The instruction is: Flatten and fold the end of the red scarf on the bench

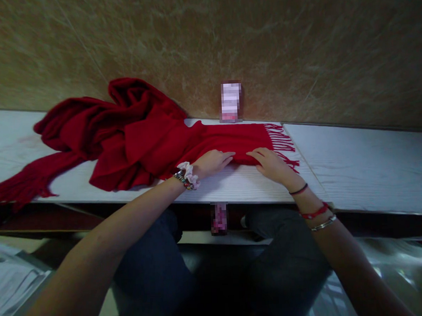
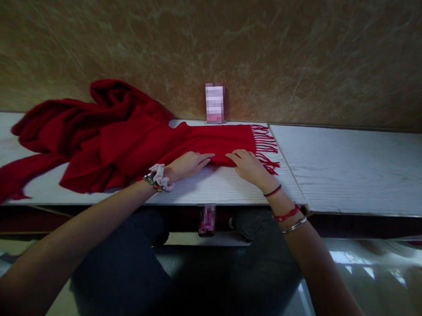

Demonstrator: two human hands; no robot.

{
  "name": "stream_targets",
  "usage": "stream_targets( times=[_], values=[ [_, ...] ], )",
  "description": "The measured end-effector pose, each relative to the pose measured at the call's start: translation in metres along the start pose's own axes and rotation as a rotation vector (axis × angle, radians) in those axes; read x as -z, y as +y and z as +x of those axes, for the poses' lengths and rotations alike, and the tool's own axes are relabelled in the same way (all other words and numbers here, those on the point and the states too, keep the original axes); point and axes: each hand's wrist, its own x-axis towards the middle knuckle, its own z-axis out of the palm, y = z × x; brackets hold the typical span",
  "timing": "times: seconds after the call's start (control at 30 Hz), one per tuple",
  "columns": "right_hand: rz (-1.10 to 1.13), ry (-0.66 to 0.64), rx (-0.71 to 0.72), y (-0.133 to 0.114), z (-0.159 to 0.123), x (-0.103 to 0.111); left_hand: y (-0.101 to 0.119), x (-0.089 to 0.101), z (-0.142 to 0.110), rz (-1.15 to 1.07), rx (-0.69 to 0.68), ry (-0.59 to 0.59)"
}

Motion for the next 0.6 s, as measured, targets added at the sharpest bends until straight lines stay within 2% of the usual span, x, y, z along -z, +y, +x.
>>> stream_targets(
  times=[0.13, 0.33, 0.47, 0.6],
  values=[
    [0.0, 0.059, -0.031, 0.007, 0.002, 0.006, 0.0, 0.001, -0.001, -0.004, 0.006, 0.014],
    [0.096, 0.167, -0.09, 0.025, -0.001, 0.014, -0.001, 0.004, -0.003, 0.04, -0.041, -0.042],
    [0.128, 0.144, -0.158, 0.041, -0.007, 0.017, -0.004, 0.003, -0.003, 0.039, -0.059, -0.049],
    [0.191, 0.047, -0.065, 0.041, -0.01, 0.016, -0.005, 0.002, -0.003, 0.037, -0.068, -0.043]
  ],
)
